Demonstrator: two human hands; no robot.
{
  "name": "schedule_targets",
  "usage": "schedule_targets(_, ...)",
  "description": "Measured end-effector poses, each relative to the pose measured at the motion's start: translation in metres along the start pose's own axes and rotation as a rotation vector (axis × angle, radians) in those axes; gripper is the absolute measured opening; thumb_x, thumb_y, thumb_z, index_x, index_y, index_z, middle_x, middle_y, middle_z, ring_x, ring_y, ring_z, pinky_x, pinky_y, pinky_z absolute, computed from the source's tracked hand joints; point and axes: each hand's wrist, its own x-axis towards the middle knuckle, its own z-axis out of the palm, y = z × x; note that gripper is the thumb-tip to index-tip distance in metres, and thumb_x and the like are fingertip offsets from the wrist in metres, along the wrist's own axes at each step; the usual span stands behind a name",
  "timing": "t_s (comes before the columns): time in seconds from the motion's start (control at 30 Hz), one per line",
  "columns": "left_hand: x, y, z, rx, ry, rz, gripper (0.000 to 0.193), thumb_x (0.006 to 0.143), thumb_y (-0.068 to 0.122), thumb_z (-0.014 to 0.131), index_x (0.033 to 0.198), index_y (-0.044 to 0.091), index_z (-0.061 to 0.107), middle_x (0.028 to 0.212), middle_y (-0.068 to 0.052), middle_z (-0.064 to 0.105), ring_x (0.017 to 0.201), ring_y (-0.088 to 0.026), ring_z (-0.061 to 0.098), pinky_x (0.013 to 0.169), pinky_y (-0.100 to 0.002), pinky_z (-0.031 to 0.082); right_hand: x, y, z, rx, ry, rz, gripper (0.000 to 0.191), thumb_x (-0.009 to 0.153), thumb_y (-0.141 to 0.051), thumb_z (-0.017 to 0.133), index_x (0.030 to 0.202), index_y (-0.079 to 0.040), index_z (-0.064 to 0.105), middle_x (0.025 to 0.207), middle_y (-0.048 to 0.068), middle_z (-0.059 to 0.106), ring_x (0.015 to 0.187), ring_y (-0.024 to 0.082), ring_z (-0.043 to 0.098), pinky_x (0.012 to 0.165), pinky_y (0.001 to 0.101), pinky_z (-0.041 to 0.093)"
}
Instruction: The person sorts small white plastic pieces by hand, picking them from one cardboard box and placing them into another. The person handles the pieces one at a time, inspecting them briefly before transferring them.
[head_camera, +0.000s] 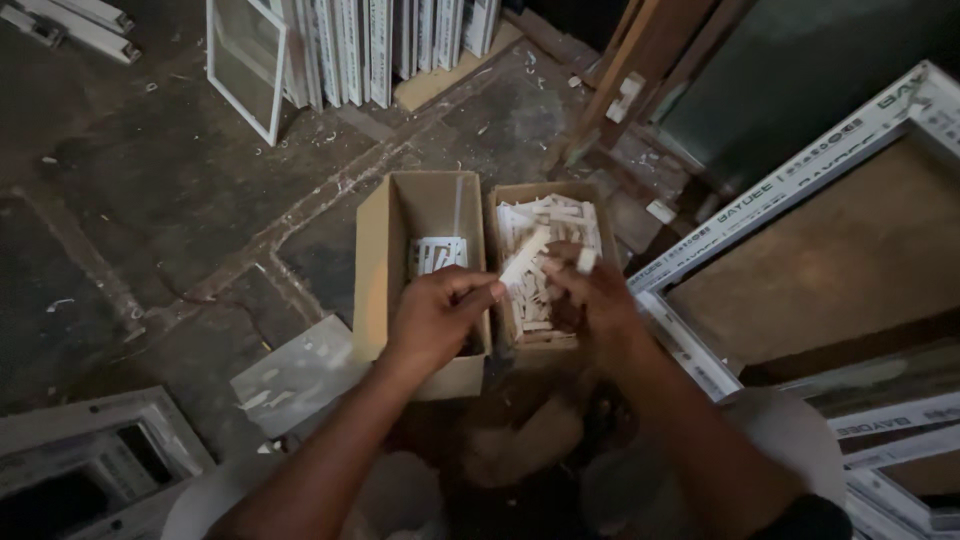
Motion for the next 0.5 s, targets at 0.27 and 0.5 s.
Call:
schedule_targets(0.27,0.013,-0.003,0.021,-0.06,0.14,0.013,0.027,0.089,0.024,0.081,0.111,0.008,0.076,0.097,-0.003,0.077,0.086,-0.011,0.073,0.078,-0.028,0.057,0.024,0.024,0.001,0.123,-0.174,-0.042,0.02,0.101,-0.021,0.072,0.102,-0.004,0.062,0.069,0.002,0.049,0.055,0.012,0.044,0.05,0.03,0.037)
schedule_targets(0.5,-0.002,0.025,0.037,0.159,0.094,0.219,0.025,0.08,0.01,0.085,0.104,0.011,0.076,0.088,-0.006,0.072,0.074,-0.017,0.072,0.067,-0.03,0.058,0.026,0.013,0.002,0.393,-0.019,-0.02,0.017,0.098,-0.021,0.065,0.109,-0.008,0.064,0.08,0.001,0.06,0.068,0.014,0.057,0.063,0.0329,0.049)
